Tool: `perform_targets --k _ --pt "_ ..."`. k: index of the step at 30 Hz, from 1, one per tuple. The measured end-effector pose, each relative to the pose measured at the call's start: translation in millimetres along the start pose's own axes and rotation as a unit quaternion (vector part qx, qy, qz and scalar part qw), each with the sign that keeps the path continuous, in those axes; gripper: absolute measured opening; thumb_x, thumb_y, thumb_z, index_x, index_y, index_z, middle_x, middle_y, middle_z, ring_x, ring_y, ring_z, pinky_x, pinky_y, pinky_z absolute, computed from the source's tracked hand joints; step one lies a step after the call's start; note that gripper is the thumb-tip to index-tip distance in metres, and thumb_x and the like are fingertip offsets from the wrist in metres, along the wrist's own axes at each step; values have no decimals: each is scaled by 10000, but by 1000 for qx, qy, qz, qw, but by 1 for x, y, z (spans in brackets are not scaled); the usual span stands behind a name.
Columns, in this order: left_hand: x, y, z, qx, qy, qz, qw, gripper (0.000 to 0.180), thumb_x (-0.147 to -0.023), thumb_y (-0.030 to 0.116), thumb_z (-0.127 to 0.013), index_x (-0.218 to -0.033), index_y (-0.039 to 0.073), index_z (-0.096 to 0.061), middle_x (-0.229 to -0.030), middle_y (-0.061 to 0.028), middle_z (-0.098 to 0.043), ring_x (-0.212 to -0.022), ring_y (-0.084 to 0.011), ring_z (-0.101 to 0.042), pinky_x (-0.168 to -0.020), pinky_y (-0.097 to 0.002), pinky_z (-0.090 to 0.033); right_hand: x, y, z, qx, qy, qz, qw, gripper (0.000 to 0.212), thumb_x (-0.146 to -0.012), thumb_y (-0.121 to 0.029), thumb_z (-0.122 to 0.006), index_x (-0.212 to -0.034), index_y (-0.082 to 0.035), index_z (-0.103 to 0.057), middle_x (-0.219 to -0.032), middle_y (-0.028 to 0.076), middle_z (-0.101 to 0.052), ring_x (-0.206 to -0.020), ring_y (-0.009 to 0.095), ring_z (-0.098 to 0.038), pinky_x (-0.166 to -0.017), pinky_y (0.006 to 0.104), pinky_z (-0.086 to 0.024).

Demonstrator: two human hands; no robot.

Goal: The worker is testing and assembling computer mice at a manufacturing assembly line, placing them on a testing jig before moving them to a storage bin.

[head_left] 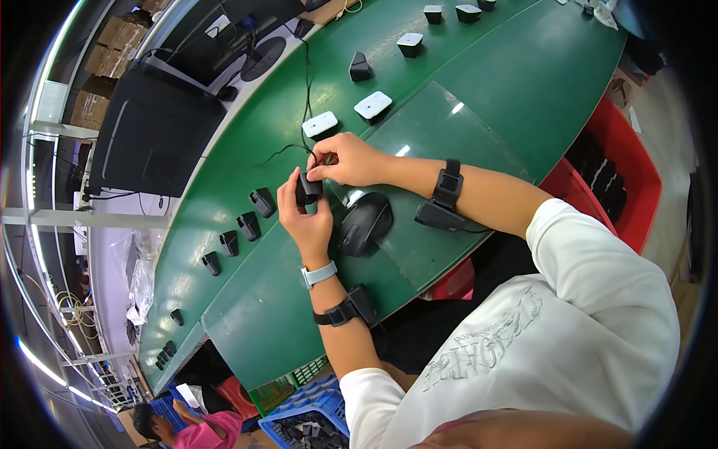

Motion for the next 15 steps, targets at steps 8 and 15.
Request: perform_targets --k 8,15 --pt "-1 3 0 -93 11 -62 994 568 -716 -88 -697 -1272 23 -668 -1044 -119 -626 -943 -263 -656 -781 -335 -547 -2 2 2 -1 -9 -45 999 264 -839 -255 -835 -880 -7 -755 -789 80 -726 -759 165 -667 -749 310 -524" --pt "-1 -14 12 102 95 170 975 510 -827 5 -802 -1250 13 -519 -1046 -119 -626 -924 -190 -670 -660 -275 -521 9 -21 20 119 -248 84 958 631 -702 -415 -898 -1175 -66 -668 -1039 90 -689 -952 222 -647 -788 357 -510"
Point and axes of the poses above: each hand's wrist, its own x-axis away from the middle knuckle, its own z-axis out of the back of the hand, y = z × x, the point moved 1 cm from there along -x, towards the middle knuckle
